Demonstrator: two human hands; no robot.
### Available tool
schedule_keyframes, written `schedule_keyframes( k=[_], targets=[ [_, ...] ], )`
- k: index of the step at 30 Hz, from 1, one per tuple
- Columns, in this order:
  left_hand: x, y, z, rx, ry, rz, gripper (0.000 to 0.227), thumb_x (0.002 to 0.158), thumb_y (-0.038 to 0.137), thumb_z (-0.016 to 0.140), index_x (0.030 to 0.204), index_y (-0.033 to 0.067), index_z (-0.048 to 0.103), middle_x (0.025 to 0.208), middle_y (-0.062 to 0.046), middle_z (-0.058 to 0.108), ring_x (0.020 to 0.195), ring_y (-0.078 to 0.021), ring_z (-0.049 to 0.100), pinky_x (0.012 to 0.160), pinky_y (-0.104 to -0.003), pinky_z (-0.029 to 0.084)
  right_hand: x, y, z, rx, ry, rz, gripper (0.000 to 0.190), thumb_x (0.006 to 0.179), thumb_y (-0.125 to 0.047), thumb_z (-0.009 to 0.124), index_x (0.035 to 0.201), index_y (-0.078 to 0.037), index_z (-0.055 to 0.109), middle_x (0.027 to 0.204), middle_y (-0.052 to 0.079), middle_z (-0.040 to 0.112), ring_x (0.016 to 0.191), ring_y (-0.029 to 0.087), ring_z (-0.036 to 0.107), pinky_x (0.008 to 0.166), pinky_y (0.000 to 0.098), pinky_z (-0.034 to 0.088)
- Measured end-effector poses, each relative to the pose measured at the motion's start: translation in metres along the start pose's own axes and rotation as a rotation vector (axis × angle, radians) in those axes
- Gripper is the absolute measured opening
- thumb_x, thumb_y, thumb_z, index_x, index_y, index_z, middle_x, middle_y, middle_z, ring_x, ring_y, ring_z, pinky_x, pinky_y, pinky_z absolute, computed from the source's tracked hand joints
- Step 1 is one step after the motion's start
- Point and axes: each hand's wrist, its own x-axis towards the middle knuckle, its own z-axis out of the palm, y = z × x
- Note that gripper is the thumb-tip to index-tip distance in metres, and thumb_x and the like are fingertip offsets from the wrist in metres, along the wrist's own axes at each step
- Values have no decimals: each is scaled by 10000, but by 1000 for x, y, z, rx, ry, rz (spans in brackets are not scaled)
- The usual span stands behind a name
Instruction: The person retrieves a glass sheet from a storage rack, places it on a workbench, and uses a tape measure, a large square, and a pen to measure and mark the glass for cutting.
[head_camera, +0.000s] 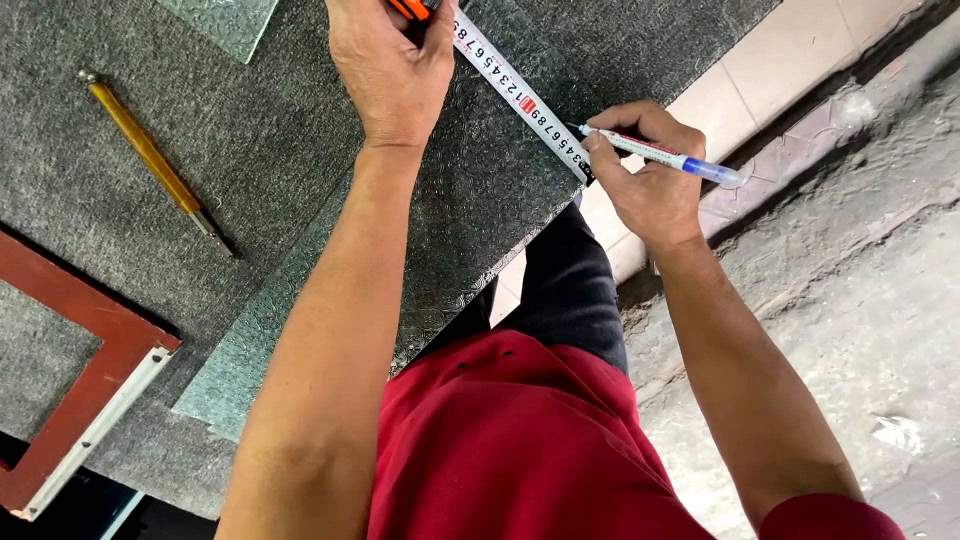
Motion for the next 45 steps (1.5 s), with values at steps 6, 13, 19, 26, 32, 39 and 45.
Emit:
schedule_keyframes(
  k=[6,13,19,26,32,39,45],
  targets=[
    [-5,-9,2,17,-9,5,639,935,231,1051,1260,102,517,1132,-128,587,844,-253,685,741,-396,662,2,-10,-1,61,25,12,86,1100,60,776,1181,63,749,1080,188,763,875,226,741,766,305,637],
    [-6,-10,3,5,-28,-33,653,948,239,1023,1357,79,540,1218,-187,594,960,-356,727,796,-443,689,24,-30,11,94,35,-65,97,1167,40,772,1221,92,710,1131,249,747,863,276,811,712,321,695],
    [-3,-2,1,-67,-39,-61,524,942,186,971,1228,84,544,1123,-155,558,637,-223,730,599,-358,666,55,-13,29,38,-10,-174,57,1102,20,779,1153,44,768,1084,167,757,934,232,706,801,350,571],
    [-2,-2,1,-7,-10,-20,446,951,314,939,1106,89,586,1015,-138,596,670,-256,667,636,-398,616,56,-8,35,1,-23,-167,65,1066,24,793,1130,21,784,1061,132,771,906,209,701,801,339,559],
    [-2,-2,1,-45,-35,-50,442,958,282,937,1154,89,591,1061,-137,576,601,-224,685,594,-373,627,57,-9,37,2,-29,-174,63,1067,34,791,1127,31,773,1070,148,767,907,222,705,797,348,562],
    [-1,3,-1,-64,-43,-72,431,952,258,935,1130,93,579,1059,-127,559,579,-202,692,587,-355,630,58,-10,37,22,-43,-170,53,1089,25,783,1139,41,773,1074,154,766,908,215,701,785,338,559],
    [-2,-1,0,-38,-54,-90,542,949,264,968,1276,112,563,1154,-150,566,735,-270,705,662,-376,664,58,-7,39,20,-22,-142,50,1093,24,788,1139,14,772,1083,134,768,905,191,698,775,317,561]
  ],
)
